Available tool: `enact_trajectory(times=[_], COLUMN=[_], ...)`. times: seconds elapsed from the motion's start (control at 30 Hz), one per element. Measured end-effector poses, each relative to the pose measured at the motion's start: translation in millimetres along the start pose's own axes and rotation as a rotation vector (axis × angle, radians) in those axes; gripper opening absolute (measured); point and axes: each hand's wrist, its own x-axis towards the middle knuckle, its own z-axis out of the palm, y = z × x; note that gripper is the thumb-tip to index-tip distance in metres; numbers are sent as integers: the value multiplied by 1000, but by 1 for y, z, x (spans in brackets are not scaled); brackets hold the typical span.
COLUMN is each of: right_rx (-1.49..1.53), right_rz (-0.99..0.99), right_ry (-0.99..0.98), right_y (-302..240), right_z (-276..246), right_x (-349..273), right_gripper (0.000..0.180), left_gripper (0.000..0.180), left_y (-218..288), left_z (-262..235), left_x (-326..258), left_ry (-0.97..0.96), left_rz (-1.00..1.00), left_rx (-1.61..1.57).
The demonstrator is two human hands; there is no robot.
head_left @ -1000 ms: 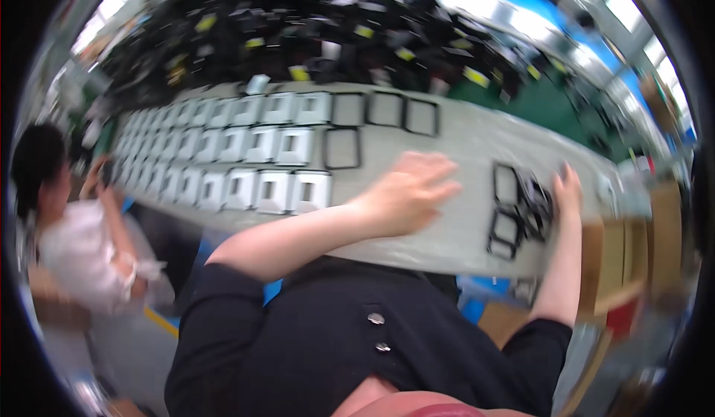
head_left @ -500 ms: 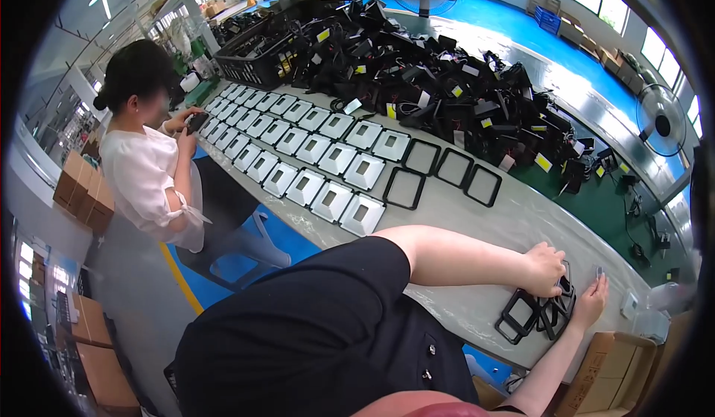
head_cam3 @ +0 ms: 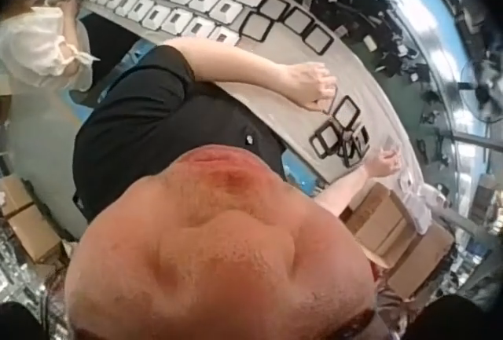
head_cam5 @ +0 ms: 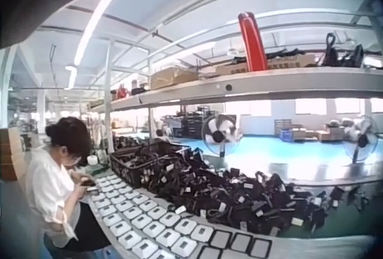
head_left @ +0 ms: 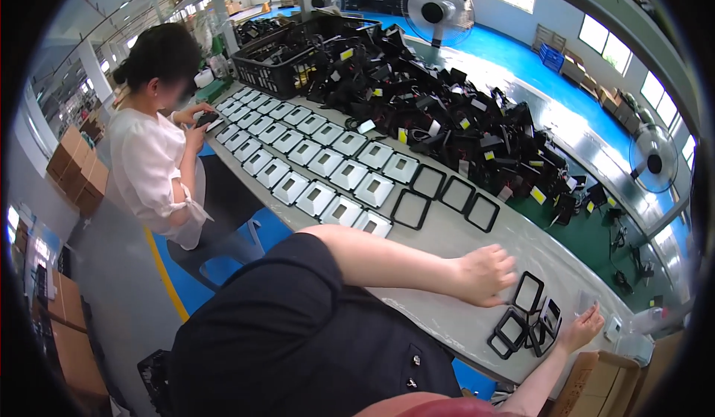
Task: Assembling plastic light fixture components into frames at a factory workstation.
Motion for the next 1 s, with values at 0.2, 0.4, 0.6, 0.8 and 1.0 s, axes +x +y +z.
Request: enact_trajectory(times=[0.2,0.4,0.6,0.8,1.0], right_rx=[261,364,477,445,502], right_rz=[-51,-94,-129,-148,-31], right_ry=[132,-85,-164,-249,-340], right_y=[-37,-137,-186,-200,-209], right_z=[-16,-46,-74,-94,-121], right_x=[17,17,-18,-47,-69], right_gripper=[23,12,7,9,12], left_gripper=[69,77,63,51,58], left_y=[-13,-15,-5,-7,-26], left_z=[-9,-10,-27,-29,-46], left_x=[-41,-14,-21,-27,-54], left_ry=[-483,-502,-685,-661,-164], left_rz=[-215,-224,-196,-182,-348], left_rx=[-123,-118,-13,50,-326])
